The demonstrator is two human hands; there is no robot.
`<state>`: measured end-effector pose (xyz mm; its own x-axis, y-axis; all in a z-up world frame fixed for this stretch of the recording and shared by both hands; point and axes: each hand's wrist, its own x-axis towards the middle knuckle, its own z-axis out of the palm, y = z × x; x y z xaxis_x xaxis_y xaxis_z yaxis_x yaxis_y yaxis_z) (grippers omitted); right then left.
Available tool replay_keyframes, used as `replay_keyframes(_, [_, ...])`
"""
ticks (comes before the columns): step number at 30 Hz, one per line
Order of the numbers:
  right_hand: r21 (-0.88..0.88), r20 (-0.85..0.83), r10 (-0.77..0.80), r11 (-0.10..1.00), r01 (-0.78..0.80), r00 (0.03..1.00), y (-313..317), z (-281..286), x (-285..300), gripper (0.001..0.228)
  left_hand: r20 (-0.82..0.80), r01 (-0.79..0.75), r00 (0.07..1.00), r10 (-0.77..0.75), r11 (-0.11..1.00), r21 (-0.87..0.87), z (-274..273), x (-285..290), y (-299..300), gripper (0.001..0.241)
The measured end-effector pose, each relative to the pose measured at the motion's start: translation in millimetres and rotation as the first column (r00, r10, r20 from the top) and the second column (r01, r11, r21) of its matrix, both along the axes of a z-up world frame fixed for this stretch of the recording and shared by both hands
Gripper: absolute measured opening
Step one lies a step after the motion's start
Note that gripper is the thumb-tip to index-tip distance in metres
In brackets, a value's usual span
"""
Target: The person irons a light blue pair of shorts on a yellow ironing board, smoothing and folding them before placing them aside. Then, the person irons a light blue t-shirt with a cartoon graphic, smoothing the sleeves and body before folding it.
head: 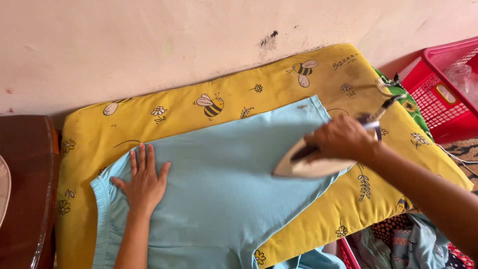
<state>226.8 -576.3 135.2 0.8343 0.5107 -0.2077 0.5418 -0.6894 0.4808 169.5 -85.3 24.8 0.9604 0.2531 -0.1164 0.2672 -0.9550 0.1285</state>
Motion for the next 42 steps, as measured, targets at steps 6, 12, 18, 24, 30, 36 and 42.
replay_keyframes(6, [0.306,-0.017,0.337,0.898,-0.316,0.941,-11.4,-6.8,-22.5,0.068,0.063,0.011,0.998,-0.012,1.0,0.011,-5.1,-0.9,-1.7,0.071])
replay_keyframes(12, [0.313,0.399,0.389,0.793,-0.522,0.83,29.6,-33.3,66.0,0.068,0.342,0.167,0.898,-0.277,0.933,0.318,17.5,-36.7,-74.0,0.057])
replay_keyframes(18, [0.315,0.626,0.358,0.697,-0.645,0.693,35.9,7.4,41.0,0.046,0.576,0.847,0.417,-0.703,0.531,0.034,62.8,-73.5,-183.3,0.039])
replay_keyframes(24, [0.801,-0.083,0.059,0.598,0.032,0.995,-99.8,-30.8,-34.2,0.033,0.673,0.968,0.242,-0.699,0.223,-0.116,36.3,-48.6,-269.4,0.038])
replay_keyframes(30, [0.8,0.008,0.022,0.6,-0.019,1.0,-147.6,-83.5,-64.1,0.048,0.736,0.967,0.238,-0.633,0.082,-0.242,-13.8,-8.8,-356.7,0.051])
replay_keyframes(36, [0.609,0.402,0.233,0.654,-0.448,0.886,-154.7,-96.9,-48.4,0.01,0.656,0.948,0.302,-0.692,0.292,-0.128,-35.1,-11.7,-358.5,0.07])
replay_keyframes(42, [0.614,0.415,0.229,0.644,-0.457,0.881,-175.4,-118.1,-41.5,0.029,0.368,0.95,0.307,-0.878,0.306,-0.062,-19.0,-20.3,-361.6,0.095])
